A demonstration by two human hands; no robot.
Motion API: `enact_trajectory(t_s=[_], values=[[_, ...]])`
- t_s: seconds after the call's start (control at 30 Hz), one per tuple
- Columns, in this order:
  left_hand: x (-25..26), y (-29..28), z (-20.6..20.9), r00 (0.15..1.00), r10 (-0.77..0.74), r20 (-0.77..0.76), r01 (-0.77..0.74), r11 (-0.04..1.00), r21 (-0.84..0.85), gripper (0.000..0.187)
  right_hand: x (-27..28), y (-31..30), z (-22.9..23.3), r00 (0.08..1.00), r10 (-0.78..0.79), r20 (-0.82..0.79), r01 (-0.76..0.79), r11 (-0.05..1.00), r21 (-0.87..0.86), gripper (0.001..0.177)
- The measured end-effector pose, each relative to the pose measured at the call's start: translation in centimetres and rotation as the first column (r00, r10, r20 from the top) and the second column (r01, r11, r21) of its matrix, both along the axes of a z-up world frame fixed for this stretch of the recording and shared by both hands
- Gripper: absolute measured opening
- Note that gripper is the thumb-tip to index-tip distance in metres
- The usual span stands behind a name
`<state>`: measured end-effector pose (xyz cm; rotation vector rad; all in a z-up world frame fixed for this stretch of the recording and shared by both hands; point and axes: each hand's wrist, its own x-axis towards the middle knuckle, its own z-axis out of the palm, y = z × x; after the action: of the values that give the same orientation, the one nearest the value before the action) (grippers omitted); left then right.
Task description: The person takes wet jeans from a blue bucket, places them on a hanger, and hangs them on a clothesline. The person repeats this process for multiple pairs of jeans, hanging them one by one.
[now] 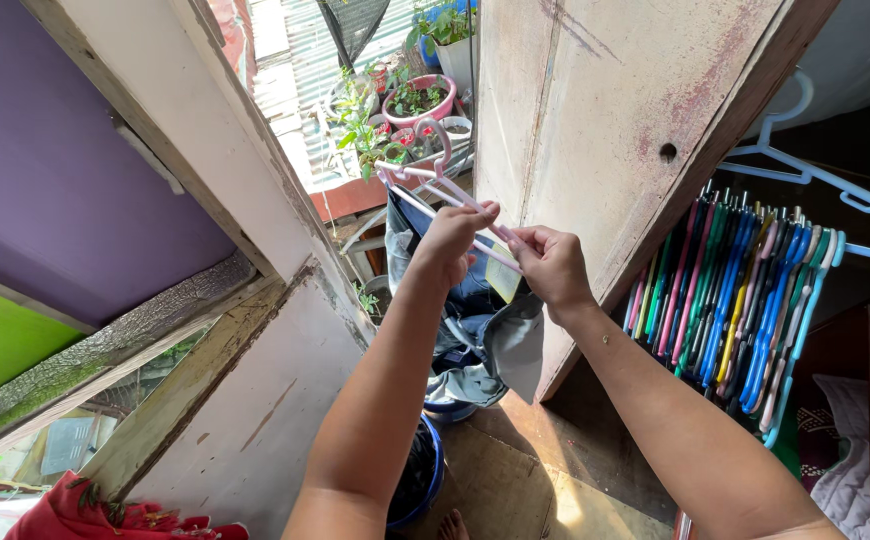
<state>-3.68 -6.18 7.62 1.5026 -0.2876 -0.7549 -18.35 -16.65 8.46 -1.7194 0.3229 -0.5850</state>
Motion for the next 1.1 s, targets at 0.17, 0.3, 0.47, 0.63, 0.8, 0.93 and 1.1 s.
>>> enact_trajectory(t_s=[0.17,0.3,0.47,0.63,0.8,0.93,1.1], values=[[2.7,-0.3,0.6,0.981,-0.013,0.194,0.024,0.998,-0.053,0.028,0.1,-0.2,2.5,0.982,0.191,-0.003,-0.191,0.979,-0.064,0.034],[4.9,0.2,2.5,0.980,0.009,0.199,0.005,0.998,-0.070,0.022,0.7,-1.1,2.8,0.965,0.183,-0.186,-0.197,0.979,-0.056,0.032],[7.4,0.3,5.3,0.960,0.023,0.278,-0.004,0.998,-0.069,0.025,2.2,-0.4,3.5,0.943,0.328,-0.049,-0.328,0.945,0.004,0.031],[10.9,-0.5,6.9,0.912,0.041,0.407,0.044,0.980,-0.196,0.033,4.5,0.4,4.9,0.967,0.253,0.042,-0.250,0.967,-0.053,0.022],[11.6,0.6,10.0,0.915,0.092,0.392,-0.052,0.992,-0.112,0.040,7.2,0.9,5.9,0.969,0.202,0.140,-0.205,0.979,0.011,0.021],[11.9,1.3,11.7,0.918,0.113,0.381,-0.103,0.994,-0.049,0.040,9.6,1.4,6.4,0.969,0.198,0.151,-0.210,0.975,0.069,0.029],[14.6,0.2,10.5,0.910,0.183,0.372,-0.080,0.958,-0.275,0.048,13.6,0.6,5.7,0.959,0.217,0.181,-0.230,0.972,0.054,0.025]])
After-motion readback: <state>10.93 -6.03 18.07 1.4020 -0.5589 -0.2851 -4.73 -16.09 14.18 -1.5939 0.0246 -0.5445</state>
